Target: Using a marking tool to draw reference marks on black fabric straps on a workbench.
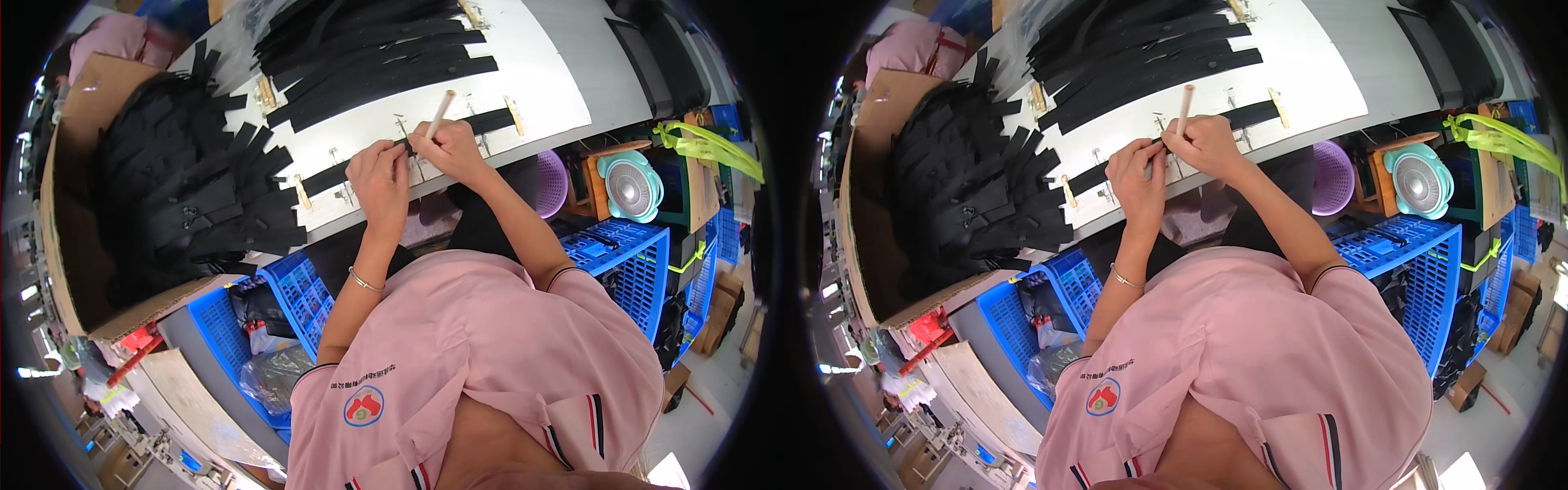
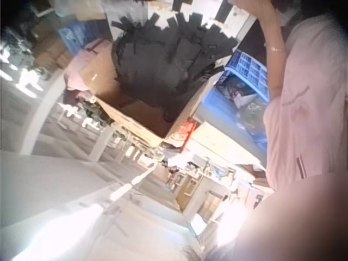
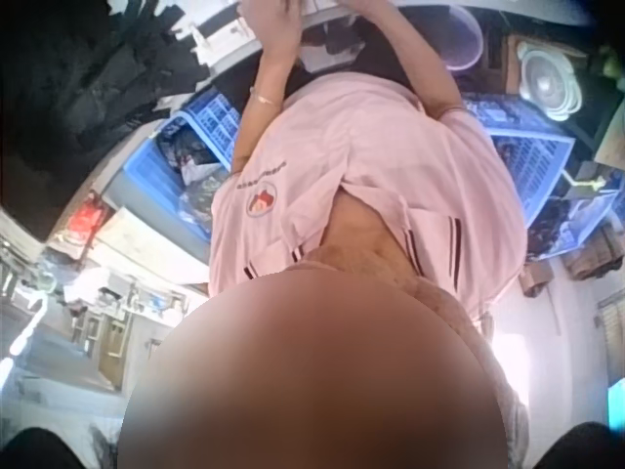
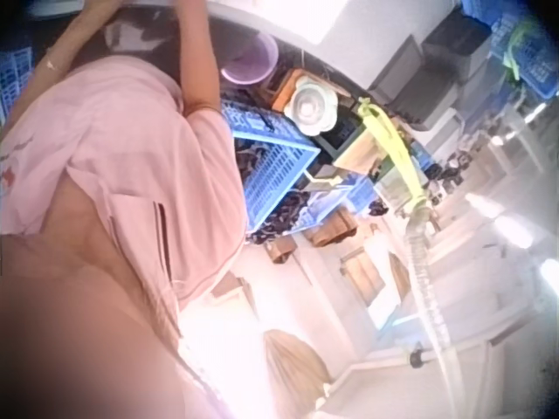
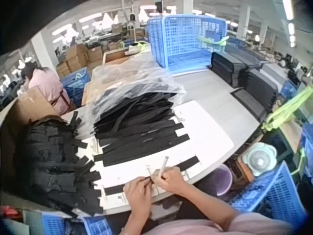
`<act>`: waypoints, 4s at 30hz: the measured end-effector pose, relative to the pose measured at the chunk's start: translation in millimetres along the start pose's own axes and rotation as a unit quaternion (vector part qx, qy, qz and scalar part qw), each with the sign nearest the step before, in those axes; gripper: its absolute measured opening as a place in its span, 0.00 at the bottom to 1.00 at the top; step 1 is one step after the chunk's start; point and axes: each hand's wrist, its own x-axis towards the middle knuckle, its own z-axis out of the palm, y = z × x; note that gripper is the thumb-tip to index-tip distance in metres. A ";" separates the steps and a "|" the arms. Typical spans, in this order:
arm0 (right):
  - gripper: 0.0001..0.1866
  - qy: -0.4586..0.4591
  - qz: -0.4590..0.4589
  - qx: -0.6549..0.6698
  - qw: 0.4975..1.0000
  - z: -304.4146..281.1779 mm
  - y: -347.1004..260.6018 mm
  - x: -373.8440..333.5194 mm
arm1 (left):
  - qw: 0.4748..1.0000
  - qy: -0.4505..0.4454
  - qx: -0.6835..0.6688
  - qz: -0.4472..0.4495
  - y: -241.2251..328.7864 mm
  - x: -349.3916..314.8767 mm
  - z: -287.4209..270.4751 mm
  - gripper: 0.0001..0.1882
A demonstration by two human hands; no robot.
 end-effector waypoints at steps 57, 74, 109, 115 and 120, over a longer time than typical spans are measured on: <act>0.12 0.211 0.099 0.164 0.959 -80.8 50.0 -15.0 | 0.991 -0.117 0.008 0.064 -9.6 47.5 40.3 0.23; 0.13 0.194 0.126 0.146 0.962 -78.7 47.8 -7.3 | 0.963 -0.052 0.264 0.010 -86.7 -16.7 -126.6 0.22; 0.25 0.138 -0.107 -0.352 0.919 -76.0 50.0 -70.1 | 0.978 -0.095 0.177 0.061 -10.0 -41.6 -20.0 0.36; 0.21 0.158 -0.099 -0.331 0.925 -72.6 55.8 -71.2 | 0.970 -0.067 0.232 -0.020 -28.7 -52.5 -42.5 0.35; 0.21 0.139 -0.104 -0.315 0.933 -73.4 55.2 -72.8 | 0.976 -0.053 0.213 -0.012 -49.4 -53.7 -57.6 0.33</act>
